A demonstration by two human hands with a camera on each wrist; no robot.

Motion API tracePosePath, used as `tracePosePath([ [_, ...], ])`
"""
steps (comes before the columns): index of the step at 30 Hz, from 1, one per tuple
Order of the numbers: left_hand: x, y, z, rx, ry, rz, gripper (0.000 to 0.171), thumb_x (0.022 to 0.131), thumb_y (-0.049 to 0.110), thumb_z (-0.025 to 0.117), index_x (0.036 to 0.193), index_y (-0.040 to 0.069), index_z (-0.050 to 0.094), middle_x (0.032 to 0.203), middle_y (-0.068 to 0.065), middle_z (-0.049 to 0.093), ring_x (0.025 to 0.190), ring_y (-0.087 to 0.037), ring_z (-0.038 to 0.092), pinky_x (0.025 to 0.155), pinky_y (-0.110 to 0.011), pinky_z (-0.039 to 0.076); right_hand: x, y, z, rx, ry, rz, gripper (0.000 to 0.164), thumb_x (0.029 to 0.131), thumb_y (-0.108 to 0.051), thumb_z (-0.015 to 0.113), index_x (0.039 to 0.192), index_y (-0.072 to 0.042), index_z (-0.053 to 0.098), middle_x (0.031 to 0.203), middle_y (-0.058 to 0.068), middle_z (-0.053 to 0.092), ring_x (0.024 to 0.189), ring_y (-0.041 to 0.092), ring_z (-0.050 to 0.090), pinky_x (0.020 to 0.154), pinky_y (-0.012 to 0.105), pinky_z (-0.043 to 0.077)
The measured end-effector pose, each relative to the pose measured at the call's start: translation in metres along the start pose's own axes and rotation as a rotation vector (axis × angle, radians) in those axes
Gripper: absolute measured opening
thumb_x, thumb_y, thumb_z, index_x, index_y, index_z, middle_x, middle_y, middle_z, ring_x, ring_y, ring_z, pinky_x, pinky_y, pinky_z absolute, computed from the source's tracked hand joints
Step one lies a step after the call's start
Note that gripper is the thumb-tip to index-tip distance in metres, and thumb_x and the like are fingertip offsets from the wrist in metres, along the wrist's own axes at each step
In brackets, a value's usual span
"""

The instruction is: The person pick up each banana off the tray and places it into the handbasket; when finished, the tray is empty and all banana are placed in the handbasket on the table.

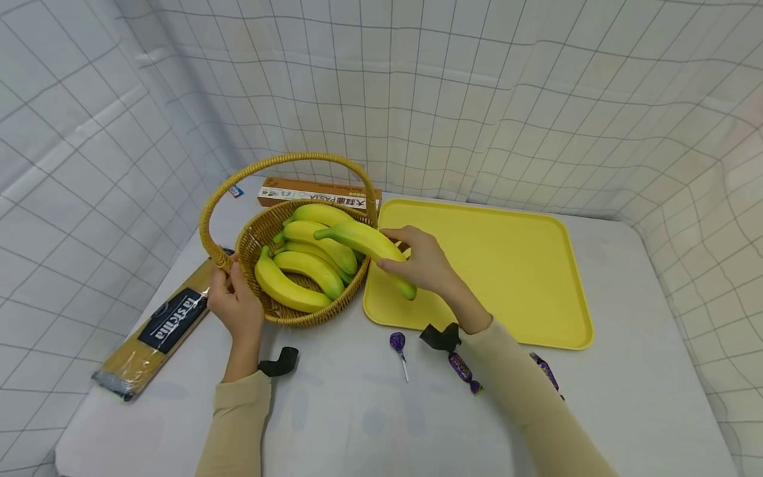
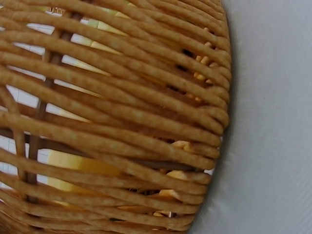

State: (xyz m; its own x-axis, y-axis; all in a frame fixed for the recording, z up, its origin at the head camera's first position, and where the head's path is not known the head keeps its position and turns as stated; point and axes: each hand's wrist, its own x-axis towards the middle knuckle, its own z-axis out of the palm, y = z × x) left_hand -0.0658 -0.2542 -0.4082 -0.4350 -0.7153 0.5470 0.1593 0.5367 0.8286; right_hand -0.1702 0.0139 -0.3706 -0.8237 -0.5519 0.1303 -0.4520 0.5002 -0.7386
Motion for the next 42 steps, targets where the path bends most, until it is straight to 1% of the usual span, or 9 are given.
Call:
tracePosePath([
  [7, 0.0, 0.001, 0.0, -0.004, 0.002, 0.005, 0.024, 0.099, 0.001, 0.049, 0.11, -0.014, 0.064, 0.107, -0.031, 0.066, 0.08, 0.007, 0.049, 0.07, -0.011, 0.034, 0.024, -0.034, 0.025, -0.048, -0.041, -0.028, 0.057, 0.087, -0.031, 0.071, 0.138, -0.011, 0.057, 0.124, 0.008, 0.064, 0.102, 0.022, 0.06, 0.083, 0.036, 0.05],
  [11, 0.0, 0.0, 0.0, 0.006, 0.005, 0.0, 0.024, 0.099, 0.001, 0.047, 0.11, -0.012, 0.064, 0.107, -0.029, 0.067, 0.079, 0.009, 0.047, 0.069, -0.011, 0.033, 0.037, -0.048, 0.043, -0.12, -0.068, -0.03, 0.058, 0.088, -0.035, 0.069, 0.139, -0.013, 0.056, 0.129, 0.006, 0.063, 0.105, 0.02, 0.06, 0.08, 0.033, 0.05],
  [15, 0.0, -0.002, 0.0, 0.006, 0.001, -0.001, 0.024, 0.099, 0.001, 0.048, 0.11, -0.013, 0.064, 0.107, -0.029, 0.067, 0.078, 0.003, 0.05, 0.069, -0.011, 0.033, 0.05, -0.057, 0.061, -0.193, -0.084, -0.034, 0.058, 0.088, -0.039, 0.068, 0.14, -0.015, 0.055, 0.125, 0.005, 0.064, 0.1, 0.017, 0.061, 0.072, 0.028, 0.049],
  [19, 0.001, -0.022, 0.001, 0.004, -0.005, -0.007, 0.024, 0.1, 0.005, 0.05, 0.111, -0.009, 0.066, 0.109, -0.024, 0.069, 0.081, -0.003, 0.054, 0.07, -0.011, 0.035, 0.061, -0.057, 0.077, -0.243, -0.096, -0.039, 0.058, 0.088, -0.04, 0.066, 0.139, -0.015, 0.056, 0.122, 0.004, 0.065, 0.093, 0.013, 0.059, 0.066, 0.023, 0.044],
  [23, 0.002, -0.036, 0.002, 0.012, -0.01, -0.016, 0.024, 0.1, 0.009, 0.051, 0.112, -0.004, 0.067, 0.109, -0.019, 0.07, 0.082, -0.005, 0.055, 0.07, -0.012, 0.036, 0.067, -0.055, 0.091, -0.297, -0.089, -0.042, 0.057, 0.088, -0.041, 0.066, 0.138, -0.015, 0.057, 0.123, 0.004, 0.065, 0.097, 0.013, 0.06, 0.066, 0.024, 0.046],
  [29, 0.003, -0.036, 0.001, 0.005, -0.019, -0.022, 0.025, 0.1, 0.013, 0.053, 0.113, -0.001, 0.068, 0.11, -0.016, 0.071, 0.083, -0.003, 0.055, 0.07, -0.012, 0.036, 0.066, -0.055, 0.102, -0.434, -0.065, -0.07, 0.055, 0.089, -0.043, 0.065, 0.137, -0.015, 0.058, 0.126, 0.005, 0.065, 0.106, 0.017, 0.062, 0.079, 0.031, 0.053],
  [34, 0.002, -0.03, 0.002, 0.015, -0.009, -0.02, 0.024, 0.1, 0.009, 0.052, 0.112, -0.004, 0.067, 0.11, -0.019, 0.07, 0.083, 0.001, 0.054, 0.07, -0.011, 0.036, 0.062, -0.053, 0.108, -0.533, -0.017, -0.11, 0.054, 0.09, -0.047, 0.064, 0.135, -0.017, 0.059, 0.125, 0.004, 0.063, 0.108, 0.018, 0.061, 0.075, 0.032, 0.056],
  [39, 0.0, -0.013, 0.002, -0.001, -0.003, -0.022, 0.025, 0.1, 0.005, 0.05, 0.111, -0.011, 0.064, 0.109, -0.028, 0.067, 0.081, 0.005, 0.051, 0.07, -0.011, 0.035, 0.059, -0.05, 0.107, -0.52, 0.011, -0.128, 0.057, 0.088, -0.054, 0.065, 0.131, -0.016, 0.062, 0.12, 0.004, 0.062, 0.103, 0.016, 0.06, 0.071, 0.029, 0.054],
  [42, 0.0, -0.014, 0.002, -0.003, -0.003, -0.026, 0.025, 0.1, 0.006, 0.05, 0.112, -0.011, 0.065, 0.108, -0.028, 0.067, 0.078, 0.003, 0.049, 0.069, -0.012, 0.034, 0.056, -0.047, 0.101, -0.461, -0.009, -0.111, 0.06, 0.088, -0.054, 0.064, 0.134, -0.016, 0.06, 0.12, 0.004, 0.061, 0.102, 0.015, 0.059, 0.072, 0.027, 0.053],
])
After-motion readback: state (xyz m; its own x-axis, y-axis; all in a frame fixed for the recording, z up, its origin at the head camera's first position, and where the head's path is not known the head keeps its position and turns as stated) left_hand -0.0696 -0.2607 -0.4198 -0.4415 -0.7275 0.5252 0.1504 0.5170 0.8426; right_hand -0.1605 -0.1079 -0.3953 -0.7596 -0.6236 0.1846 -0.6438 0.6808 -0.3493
